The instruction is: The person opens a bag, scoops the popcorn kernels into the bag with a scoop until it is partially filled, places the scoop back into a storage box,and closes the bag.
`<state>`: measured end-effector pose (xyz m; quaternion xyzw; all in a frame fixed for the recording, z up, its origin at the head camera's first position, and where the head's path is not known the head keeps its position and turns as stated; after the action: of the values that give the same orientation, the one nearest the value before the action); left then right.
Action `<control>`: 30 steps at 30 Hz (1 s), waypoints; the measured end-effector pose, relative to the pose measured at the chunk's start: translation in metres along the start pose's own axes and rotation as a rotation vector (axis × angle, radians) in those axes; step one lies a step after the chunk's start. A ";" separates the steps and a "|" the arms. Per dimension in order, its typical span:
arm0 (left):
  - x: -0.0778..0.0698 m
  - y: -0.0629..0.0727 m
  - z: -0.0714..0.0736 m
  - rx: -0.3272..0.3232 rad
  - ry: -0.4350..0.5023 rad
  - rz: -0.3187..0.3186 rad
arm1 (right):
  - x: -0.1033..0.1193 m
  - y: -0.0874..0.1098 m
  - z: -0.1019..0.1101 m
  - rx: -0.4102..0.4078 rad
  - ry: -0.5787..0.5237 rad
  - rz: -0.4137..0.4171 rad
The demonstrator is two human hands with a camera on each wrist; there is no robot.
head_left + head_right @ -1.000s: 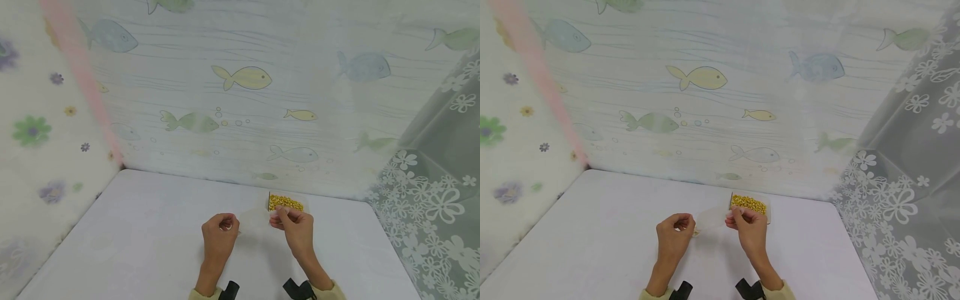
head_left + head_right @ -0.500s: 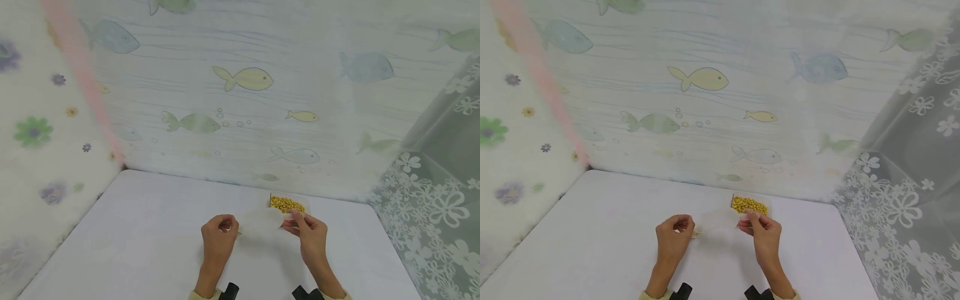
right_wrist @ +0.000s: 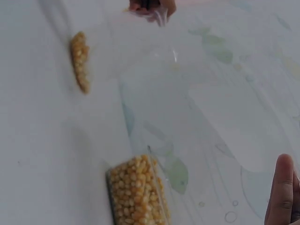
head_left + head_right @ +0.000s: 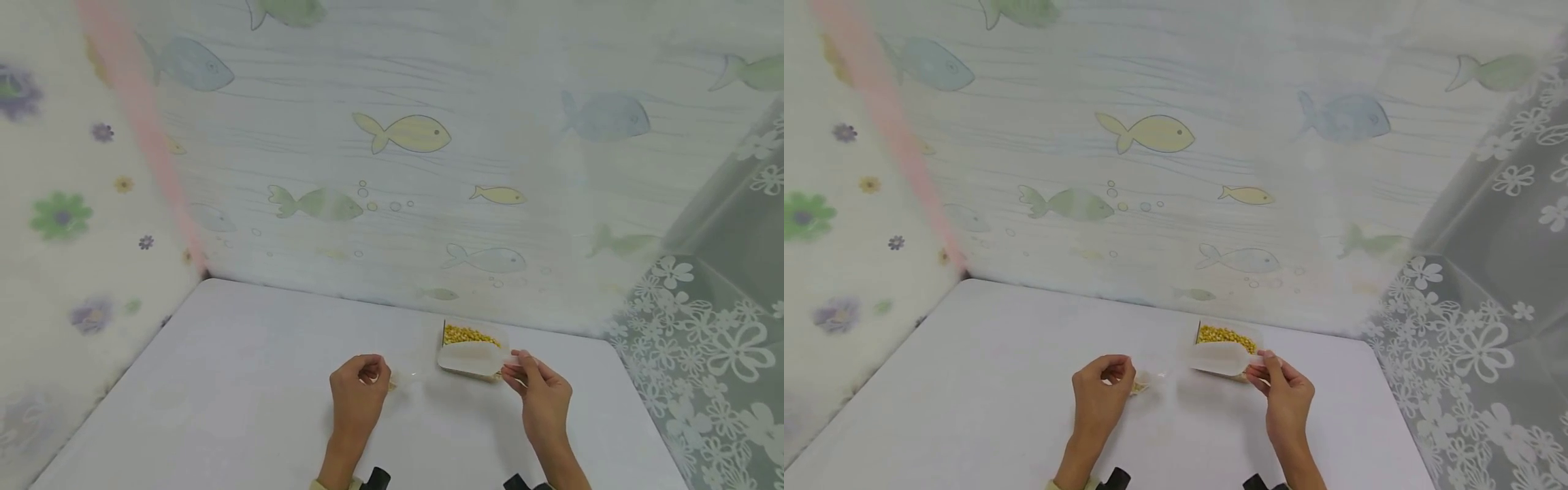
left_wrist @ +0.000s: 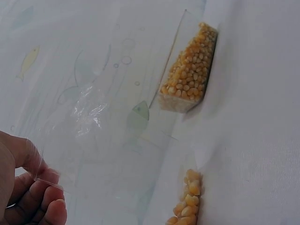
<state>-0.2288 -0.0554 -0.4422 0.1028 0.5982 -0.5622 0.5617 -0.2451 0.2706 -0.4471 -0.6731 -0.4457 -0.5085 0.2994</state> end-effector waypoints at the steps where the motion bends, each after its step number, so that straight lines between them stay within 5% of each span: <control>1: 0.000 0.000 0.000 -0.001 0.000 0.001 | 0.000 -0.002 0.004 -0.010 0.005 0.000; 10: -0.001 0.001 0.002 -0.011 0.001 -0.015 | -0.008 -0.020 0.028 -0.084 0.039 0.033; 30: 0.000 -0.001 0.005 -0.031 0.002 0.007 | 0.004 -0.024 0.036 -0.125 0.306 0.302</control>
<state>-0.2265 -0.0598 -0.4407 0.0969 0.6070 -0.5509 0.5645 -0.2514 0.3130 -0.4553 -0.6645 -0.2567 -0.5807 0.3941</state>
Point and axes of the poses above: each hand's wrist, its own y-axis away from the middle knuckle, its own z-axis out of the back of the hand, x = y × z, the point moved 8 cm from there along -y, towards the middle knuckle, and after that the axes turned 6 degrees about -y, right-handed, at the moved point
